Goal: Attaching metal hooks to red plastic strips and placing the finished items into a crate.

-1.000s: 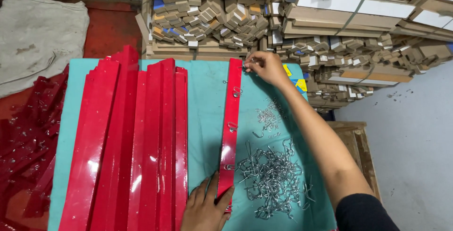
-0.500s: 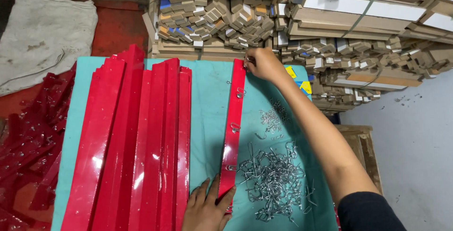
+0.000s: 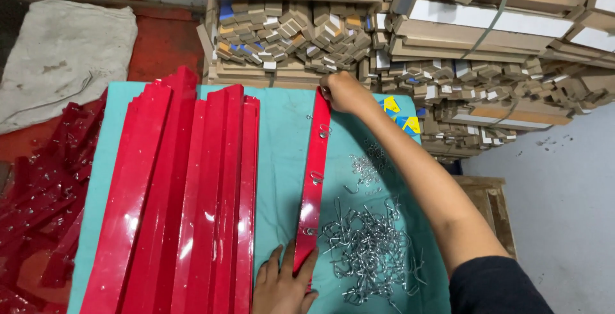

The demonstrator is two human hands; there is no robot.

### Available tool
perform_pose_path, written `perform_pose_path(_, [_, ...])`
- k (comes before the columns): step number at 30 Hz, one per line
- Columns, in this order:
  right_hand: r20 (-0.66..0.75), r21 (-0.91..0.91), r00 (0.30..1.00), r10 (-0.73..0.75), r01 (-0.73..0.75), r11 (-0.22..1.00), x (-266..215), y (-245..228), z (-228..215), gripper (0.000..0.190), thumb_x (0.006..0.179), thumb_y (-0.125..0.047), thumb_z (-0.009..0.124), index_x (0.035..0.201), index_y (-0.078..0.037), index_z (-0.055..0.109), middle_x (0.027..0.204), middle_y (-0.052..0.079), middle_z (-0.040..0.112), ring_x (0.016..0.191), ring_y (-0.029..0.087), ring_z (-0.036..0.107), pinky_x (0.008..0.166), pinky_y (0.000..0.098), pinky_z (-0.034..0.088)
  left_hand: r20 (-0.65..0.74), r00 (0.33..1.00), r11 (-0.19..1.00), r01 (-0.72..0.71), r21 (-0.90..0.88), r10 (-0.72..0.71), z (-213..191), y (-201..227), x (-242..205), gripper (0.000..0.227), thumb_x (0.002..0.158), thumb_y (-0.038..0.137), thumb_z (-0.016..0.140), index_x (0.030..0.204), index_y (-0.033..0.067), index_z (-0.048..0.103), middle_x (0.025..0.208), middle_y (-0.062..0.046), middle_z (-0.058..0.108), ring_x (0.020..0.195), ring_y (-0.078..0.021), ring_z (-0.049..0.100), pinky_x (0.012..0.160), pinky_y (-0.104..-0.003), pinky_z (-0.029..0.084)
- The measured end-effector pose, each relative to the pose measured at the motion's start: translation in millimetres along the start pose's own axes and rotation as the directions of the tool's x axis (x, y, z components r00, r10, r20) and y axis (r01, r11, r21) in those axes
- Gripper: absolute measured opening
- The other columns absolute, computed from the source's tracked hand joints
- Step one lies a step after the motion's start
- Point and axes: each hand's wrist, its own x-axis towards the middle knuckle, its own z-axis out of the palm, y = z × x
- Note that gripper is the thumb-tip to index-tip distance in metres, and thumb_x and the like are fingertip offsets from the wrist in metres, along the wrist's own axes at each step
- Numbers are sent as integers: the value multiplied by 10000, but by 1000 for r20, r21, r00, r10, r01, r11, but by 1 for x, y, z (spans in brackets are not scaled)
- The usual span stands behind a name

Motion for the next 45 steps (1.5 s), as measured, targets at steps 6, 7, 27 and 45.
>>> perform_pose_path(6, [43, 204, 995, 90, -97, 974, -20, 2, -17, 446, 852, -464, 847, 843, -157, 523, 770, 10, 610, 687, 178, 522, 651, 347, 359, 123, 968, 945, 242, -218, -220, -47, 22, 17, 999, 683, 217, 819, 1563, 261, 348, 1531, -52, 420, 1141, -354, 480, 762, -484, 615])
perform_pose_path(7, [42, 204, 995, 87, -94, 975, -30, -5, -22, 446, 852, -464, 847, 843, -157, 523, 770, 10, 610, 687, 178, 522, 651, 347, 359, 120, 968, 945, 244, -217, -222, -47, 25, 15, 999, 683, 217, 819, 1563, 261, 348, 1531, -52, 420, 1141, -354, 480, 762, -484, 615])
perform_pose_path(27, [37, 750, 819, 573, -402, 526, -55, -16, -31, 462, 897, -625, 678, 870, -173, 587, 737, -40, 669, 613, 93, 674, 631, 230, 488, 302, 916, 425, 391, -816, -263, -91, 16, 17, 1203, 807, 32, 729, 1655, 259, -93, 1347, -56, 584, 901, -198, 644, 664, -288, 564])
perform_pose_path(45, [-158, 982, 853, 498, 189, -11, -187, -35, -34, 445, 875, -130, 817, 1099, -133, 433, 830, 38, 701, 574, 16, 489, 472, 172, 308, -27, 996, 708, 37, -705, -80, -146, 6, 13, 934, 857, 37, 603, 1663, 198, 159, 1440, -108, 476, 1249, -274, 525, 989, -378, 471])
